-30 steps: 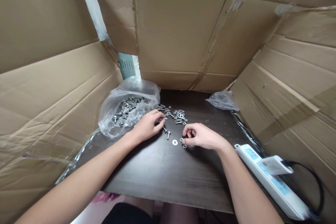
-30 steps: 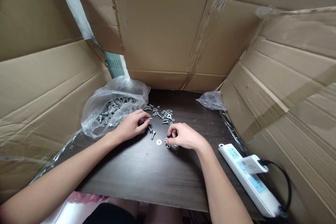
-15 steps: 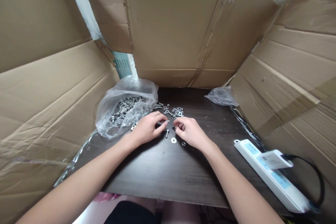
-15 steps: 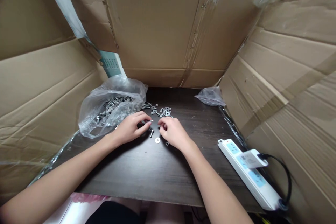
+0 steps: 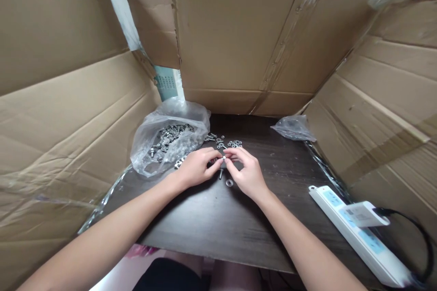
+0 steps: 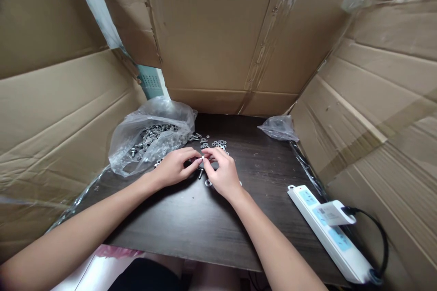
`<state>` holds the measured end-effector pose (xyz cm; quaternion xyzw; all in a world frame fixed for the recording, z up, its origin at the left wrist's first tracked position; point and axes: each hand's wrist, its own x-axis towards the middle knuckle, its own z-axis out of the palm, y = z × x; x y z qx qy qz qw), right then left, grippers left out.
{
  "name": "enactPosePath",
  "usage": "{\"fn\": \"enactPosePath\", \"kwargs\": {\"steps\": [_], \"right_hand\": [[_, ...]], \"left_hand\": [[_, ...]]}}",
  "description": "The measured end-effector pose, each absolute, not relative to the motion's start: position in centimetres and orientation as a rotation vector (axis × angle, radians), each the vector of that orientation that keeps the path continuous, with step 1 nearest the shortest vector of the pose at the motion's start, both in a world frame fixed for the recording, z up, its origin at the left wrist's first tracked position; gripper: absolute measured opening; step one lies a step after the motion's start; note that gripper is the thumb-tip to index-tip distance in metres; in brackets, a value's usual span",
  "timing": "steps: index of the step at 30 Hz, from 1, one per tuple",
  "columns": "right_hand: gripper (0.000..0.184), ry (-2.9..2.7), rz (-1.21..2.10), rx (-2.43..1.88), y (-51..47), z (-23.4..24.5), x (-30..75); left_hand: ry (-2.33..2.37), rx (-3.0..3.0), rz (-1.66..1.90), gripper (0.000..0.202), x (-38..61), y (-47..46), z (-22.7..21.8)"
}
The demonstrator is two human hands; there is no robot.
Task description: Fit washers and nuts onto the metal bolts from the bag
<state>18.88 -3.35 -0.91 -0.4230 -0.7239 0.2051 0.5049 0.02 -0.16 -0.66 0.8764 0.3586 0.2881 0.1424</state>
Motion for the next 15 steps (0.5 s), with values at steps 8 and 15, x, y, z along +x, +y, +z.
{"fn": "enactPosePath", "kwargs": {"steps": [8, 15], "right_hand": [[0.013, -1.703, 0.528, -1.022, -3.42, -0.63, 19.13], [0.012, -1.732, 0.507, -1.04, -3.55, -0.06, 19.15]], "left_hand": [[1.051, 2.462, 0.77, 0.027, -0.04, -0.13, -0.61], [0.948, 2.315, 0.823, 0.026, 0.4, -0.51, -0.52]]}}
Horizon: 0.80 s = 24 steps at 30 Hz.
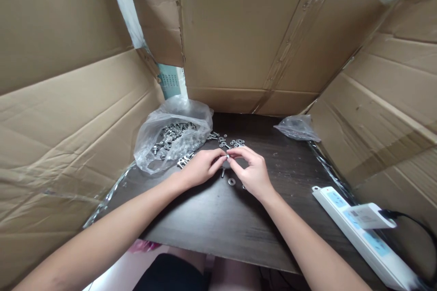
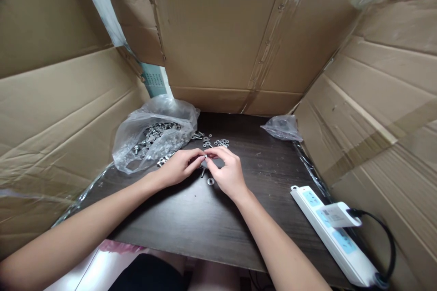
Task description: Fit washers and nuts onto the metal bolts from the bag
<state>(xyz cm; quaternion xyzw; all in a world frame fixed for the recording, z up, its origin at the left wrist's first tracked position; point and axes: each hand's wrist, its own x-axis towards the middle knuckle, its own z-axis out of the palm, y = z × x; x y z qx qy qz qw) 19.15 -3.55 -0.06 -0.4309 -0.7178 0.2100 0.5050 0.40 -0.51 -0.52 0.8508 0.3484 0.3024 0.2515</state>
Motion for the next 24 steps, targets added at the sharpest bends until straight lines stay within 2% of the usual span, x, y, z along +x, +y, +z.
{"fn": "enactPosePath", "kwargs": {"steps": [21, 24], "right_hand": [[0.01, -1.687, 0.744, -0.983, -3.68, 0.55, 19.46], [0.017, -1.649, 0.823, -1.005, -3.53, 0.31, 19.59]], "left_hand": [[0.846, 2.173, 0.714, 0.035, 0.3, -0.63, 0.2], [0.839, 2.237, 0.723, 0.033, 0.12, -0.56, 0.09]]}}
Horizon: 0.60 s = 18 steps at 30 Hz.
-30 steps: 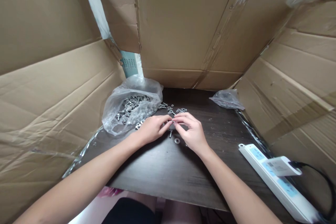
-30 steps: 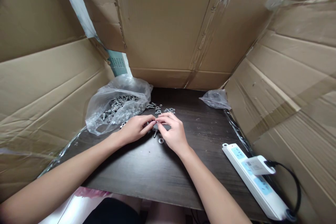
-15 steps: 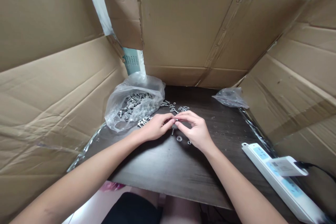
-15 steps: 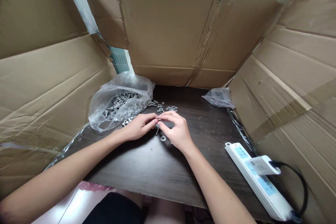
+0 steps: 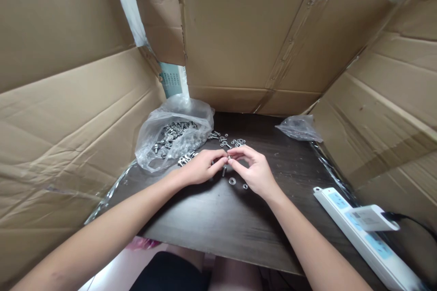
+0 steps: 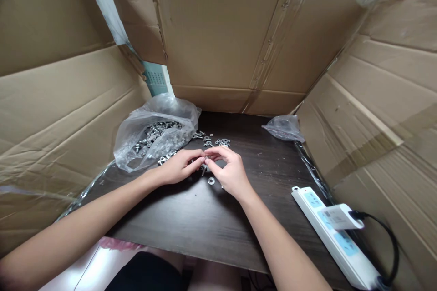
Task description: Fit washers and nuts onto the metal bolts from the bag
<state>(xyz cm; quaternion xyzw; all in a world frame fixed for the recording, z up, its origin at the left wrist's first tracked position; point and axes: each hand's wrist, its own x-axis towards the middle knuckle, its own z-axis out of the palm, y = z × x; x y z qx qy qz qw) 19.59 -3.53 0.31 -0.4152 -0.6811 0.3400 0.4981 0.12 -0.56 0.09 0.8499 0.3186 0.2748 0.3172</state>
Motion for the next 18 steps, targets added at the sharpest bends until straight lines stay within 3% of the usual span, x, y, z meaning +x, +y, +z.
{"fn": "enactPosePath", "kwargs": {"steps": [3, 11, 18], "right_hand": [[0.022, -1.616, 0.847, -1.039, -3.43, 0.08, 19.63], [0.009, -1.701, 0.663, -0.992, -3.75, 0.62, 19.45], [0.016, -1.736, 0.779, -1.04, -3.73, 1.05, 20.03]], "left_hand": [[0.813, 2.328, 0.749, 0.028, 0.0, -0.51, 0.01], [0.824, 2.29, 0.809, 0.031, 0.18, -0.39, 0.31], [0.818, 2.272, 0.753, 0.031, -0.08, -0.47, 0.49]]}}
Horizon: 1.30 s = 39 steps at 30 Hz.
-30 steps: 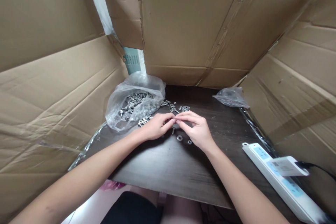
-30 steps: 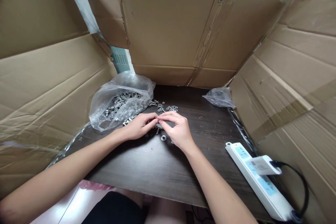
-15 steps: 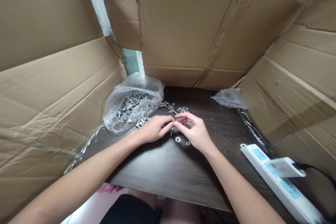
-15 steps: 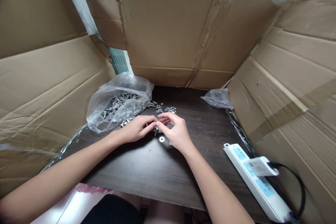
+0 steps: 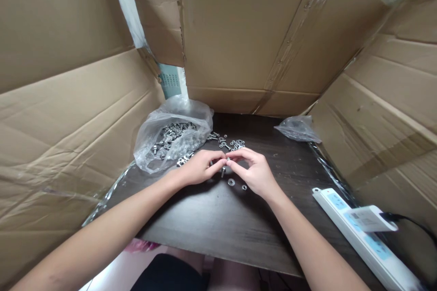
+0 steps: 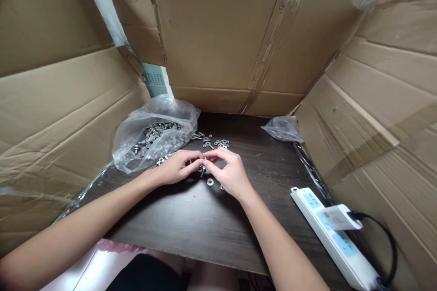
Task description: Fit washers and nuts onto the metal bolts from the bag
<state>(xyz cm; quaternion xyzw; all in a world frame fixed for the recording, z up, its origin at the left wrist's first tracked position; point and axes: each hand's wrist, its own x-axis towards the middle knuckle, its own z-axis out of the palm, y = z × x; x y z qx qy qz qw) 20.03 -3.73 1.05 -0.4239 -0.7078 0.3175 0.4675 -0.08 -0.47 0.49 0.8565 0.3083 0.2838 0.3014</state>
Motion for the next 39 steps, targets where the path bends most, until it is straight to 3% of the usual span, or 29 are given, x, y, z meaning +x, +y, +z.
{"fn": "enactPosePath", "kwargs": {"steps": [5, 10, 20, 28, 35, 39], "right_hand": [[0.024, -1.681, 0.873, -1.148, -3.6, 0.8, 20.1], [0.034, -1.783, 0.623, -1.198, -3.6, 0.3, 19.6], [0.021, -1.508, 0.808, -1.105, -3.7, -0.1, 19.0], [0.035, -1.31, 1.179, -1.038, -3.3, -0.2, 19.1], [0.033, -1.38, 1.183, -0.988, -3.2, -0.6, 19.2], [0.022, -1.488, 1.012, -0.953, -3.2, -0.6, 19.2]], "left_hand": [[0.793, 2.36, 0.768, 0.026, -0.1, -0.6, 0.4], [0.811, 2.473, 0.768, 0.028, 0.0, -0.8, -0.1], [0.826, 2.373, 0.801, 0.023, 0.0, -0.5, 0.2], [0.871, 2.494, 0.749, 0.025, -0.5, 0.0, 0.0], [0.907, 2.556, 0.718, 0.026, -0.8, 0.2, 0.0], [0.915, 2.553, 0.715, 0.027, -0.9, 0.3, -0.1]]}}
